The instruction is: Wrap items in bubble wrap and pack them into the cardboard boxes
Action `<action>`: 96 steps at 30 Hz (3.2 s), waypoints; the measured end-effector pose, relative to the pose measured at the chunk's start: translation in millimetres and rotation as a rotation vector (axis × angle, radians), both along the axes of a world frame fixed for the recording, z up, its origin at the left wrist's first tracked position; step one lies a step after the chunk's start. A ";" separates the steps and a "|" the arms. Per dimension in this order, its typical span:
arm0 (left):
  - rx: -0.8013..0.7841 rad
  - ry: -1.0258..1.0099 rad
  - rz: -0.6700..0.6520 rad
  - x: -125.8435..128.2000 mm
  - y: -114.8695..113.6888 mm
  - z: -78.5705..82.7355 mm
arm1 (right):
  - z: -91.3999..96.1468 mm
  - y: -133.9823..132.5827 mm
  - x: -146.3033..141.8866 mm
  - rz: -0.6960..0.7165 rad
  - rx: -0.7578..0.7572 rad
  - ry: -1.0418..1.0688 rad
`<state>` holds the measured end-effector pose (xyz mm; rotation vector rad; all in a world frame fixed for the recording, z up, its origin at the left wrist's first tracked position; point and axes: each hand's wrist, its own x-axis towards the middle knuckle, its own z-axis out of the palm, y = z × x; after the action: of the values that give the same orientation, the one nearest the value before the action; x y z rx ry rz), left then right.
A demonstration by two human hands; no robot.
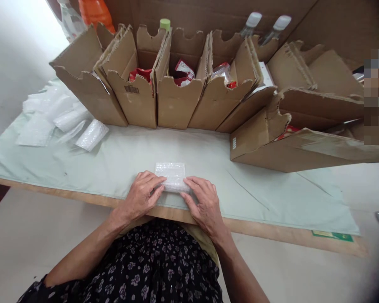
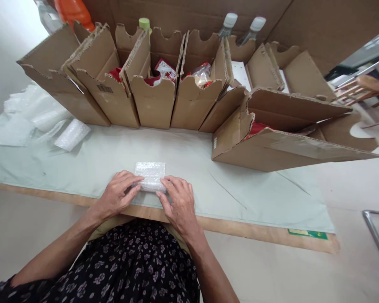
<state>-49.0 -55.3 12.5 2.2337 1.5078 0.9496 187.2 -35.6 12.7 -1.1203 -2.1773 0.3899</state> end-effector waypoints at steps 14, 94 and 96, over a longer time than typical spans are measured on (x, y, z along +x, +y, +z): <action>-0.246 -0.262 0.390 -3.5 -13.2 11.3 | -3.3 29.5 -20.0 0.042 -0.006 -0.178; 0.243 -0.285 -0.206 199.5 130.6 69.3 | 163.4 113.4 225.2 -0.453 0.121 -0.134; 0.124 -0.323 -0.158 191.5 122.9 61.7 | 149.8 80.9 251.4 -0.669 0.255 0.038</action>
<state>142.5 67.5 74.2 2.1148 1.1429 1.3081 438.6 45.3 162.5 -1.5745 -1.6285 -0.1579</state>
